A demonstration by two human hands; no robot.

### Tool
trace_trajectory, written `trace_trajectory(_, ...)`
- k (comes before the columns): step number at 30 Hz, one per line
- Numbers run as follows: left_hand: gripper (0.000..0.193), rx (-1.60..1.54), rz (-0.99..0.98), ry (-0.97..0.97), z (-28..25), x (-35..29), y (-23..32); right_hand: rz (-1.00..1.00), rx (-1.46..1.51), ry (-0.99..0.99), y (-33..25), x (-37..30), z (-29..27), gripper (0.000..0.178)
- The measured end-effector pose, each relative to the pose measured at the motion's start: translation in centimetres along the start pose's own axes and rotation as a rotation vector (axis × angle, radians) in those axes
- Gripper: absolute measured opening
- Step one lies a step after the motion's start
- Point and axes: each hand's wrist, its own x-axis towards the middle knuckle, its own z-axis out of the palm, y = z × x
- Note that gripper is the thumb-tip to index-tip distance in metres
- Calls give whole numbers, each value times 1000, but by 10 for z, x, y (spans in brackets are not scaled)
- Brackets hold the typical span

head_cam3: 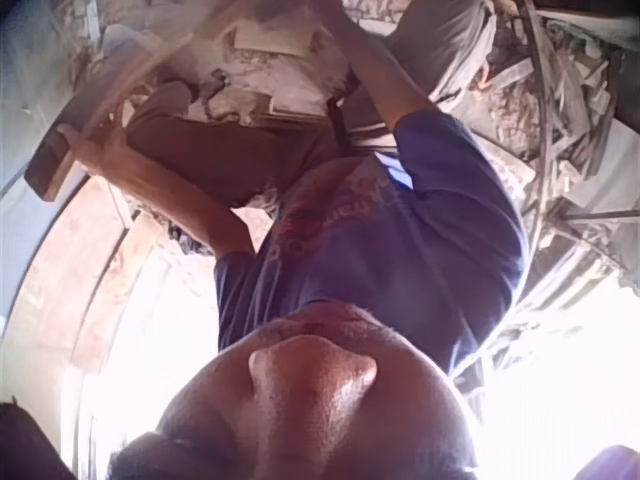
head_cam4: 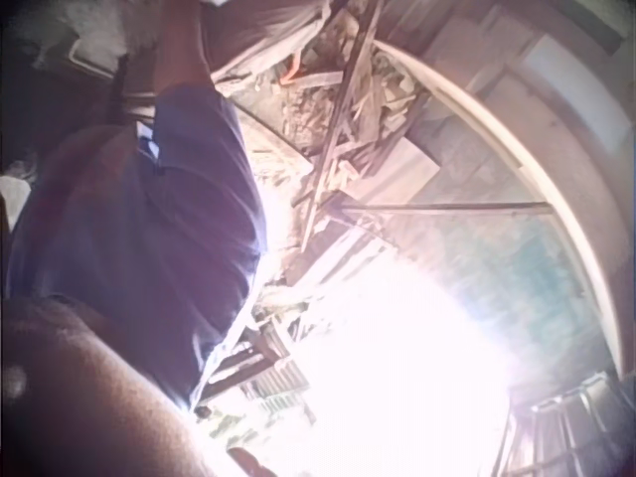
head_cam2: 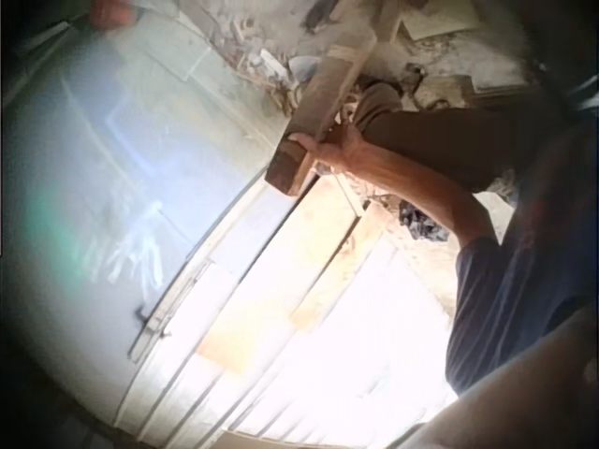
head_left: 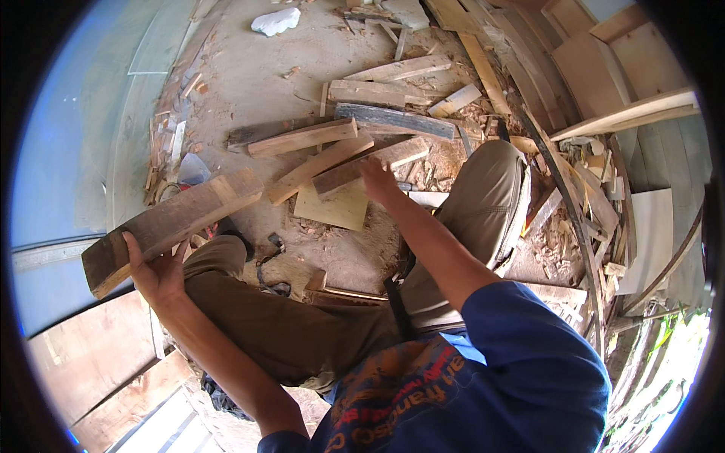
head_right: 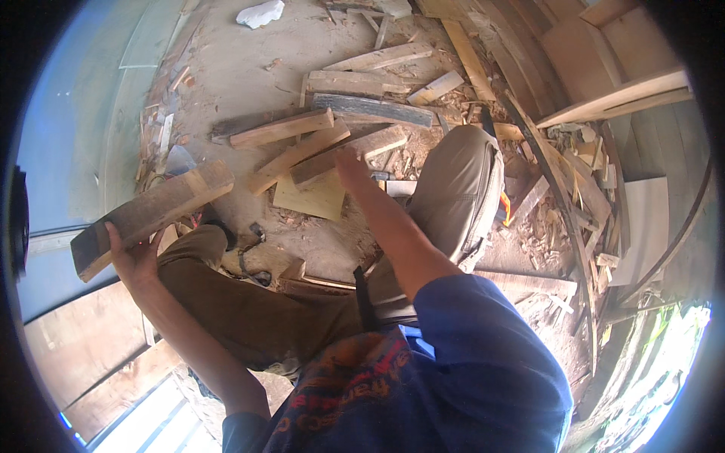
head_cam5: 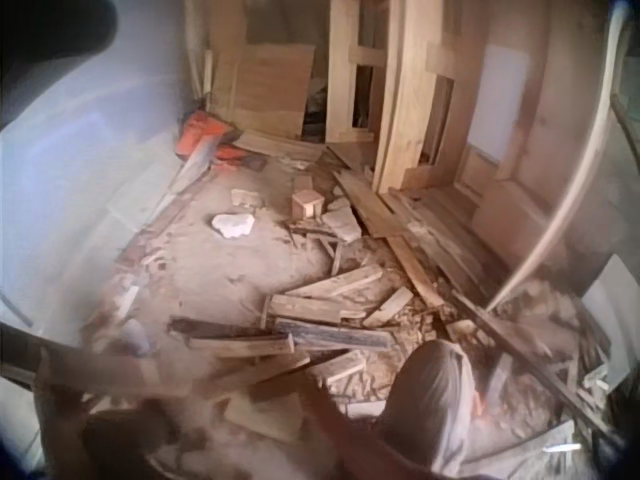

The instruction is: The person sits on the floor and sorts through a pile of wooden planks and scraps. They pick up pieces, inspect them, and place them back down or move them aside.

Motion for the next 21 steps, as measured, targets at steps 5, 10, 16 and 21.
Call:
trace_trajectory(5, 74, 23, -43, 31, 12, -8, -10, 90, 80, -358, 11, 9, -2, 62)
trace_trajectory(10, 73, -19, -136, -48, 43, -16, -19, 135, 12, -199, 20, 8, 13, 58)
trace_trajectory(16, 71, -55, -108, -11, 48, -19, -23, -14, -46, 54, -1, 19, 2, 39)
trace_trajectory(21, 72, 16, -89, -49, 50, -23, -25, -146, -79, -85, -4, 15, 7, 30)
